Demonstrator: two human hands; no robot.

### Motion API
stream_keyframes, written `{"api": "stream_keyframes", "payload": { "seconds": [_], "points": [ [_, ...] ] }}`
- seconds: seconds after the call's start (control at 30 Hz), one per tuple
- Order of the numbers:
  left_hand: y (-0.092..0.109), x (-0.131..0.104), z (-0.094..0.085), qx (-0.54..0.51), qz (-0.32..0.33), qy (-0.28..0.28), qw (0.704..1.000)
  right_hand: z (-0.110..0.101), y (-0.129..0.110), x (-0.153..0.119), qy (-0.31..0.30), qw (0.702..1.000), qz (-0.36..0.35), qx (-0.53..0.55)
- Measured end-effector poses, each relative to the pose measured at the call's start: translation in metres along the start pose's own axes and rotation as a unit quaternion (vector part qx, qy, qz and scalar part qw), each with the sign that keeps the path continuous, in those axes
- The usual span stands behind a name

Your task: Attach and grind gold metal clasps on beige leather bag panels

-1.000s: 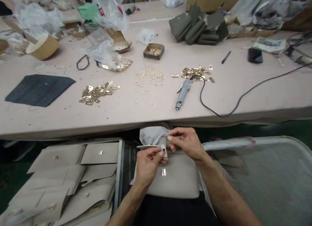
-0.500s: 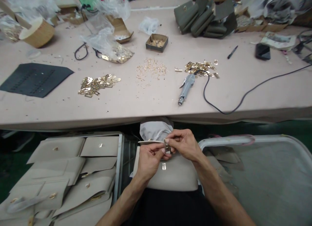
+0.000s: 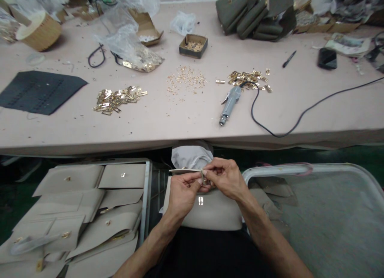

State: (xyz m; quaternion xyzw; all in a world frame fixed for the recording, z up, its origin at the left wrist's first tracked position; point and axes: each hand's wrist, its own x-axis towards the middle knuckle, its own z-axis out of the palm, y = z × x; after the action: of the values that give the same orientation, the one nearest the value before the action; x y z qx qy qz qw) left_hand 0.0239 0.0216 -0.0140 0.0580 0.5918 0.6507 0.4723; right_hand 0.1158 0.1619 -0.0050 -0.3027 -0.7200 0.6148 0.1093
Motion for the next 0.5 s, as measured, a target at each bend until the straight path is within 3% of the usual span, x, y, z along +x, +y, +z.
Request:
{"api": "stream_keyframes", "payload": {
  "seconds": [0.5],
  "points": [
    [0.0022, -0.0005, 0.0020, -0.005, -0.004, 0.005, 1.000, -0.0046, 0.0005, -0.0093, -0.049, 0.997, 0.011, 0.065]
  ]
}}
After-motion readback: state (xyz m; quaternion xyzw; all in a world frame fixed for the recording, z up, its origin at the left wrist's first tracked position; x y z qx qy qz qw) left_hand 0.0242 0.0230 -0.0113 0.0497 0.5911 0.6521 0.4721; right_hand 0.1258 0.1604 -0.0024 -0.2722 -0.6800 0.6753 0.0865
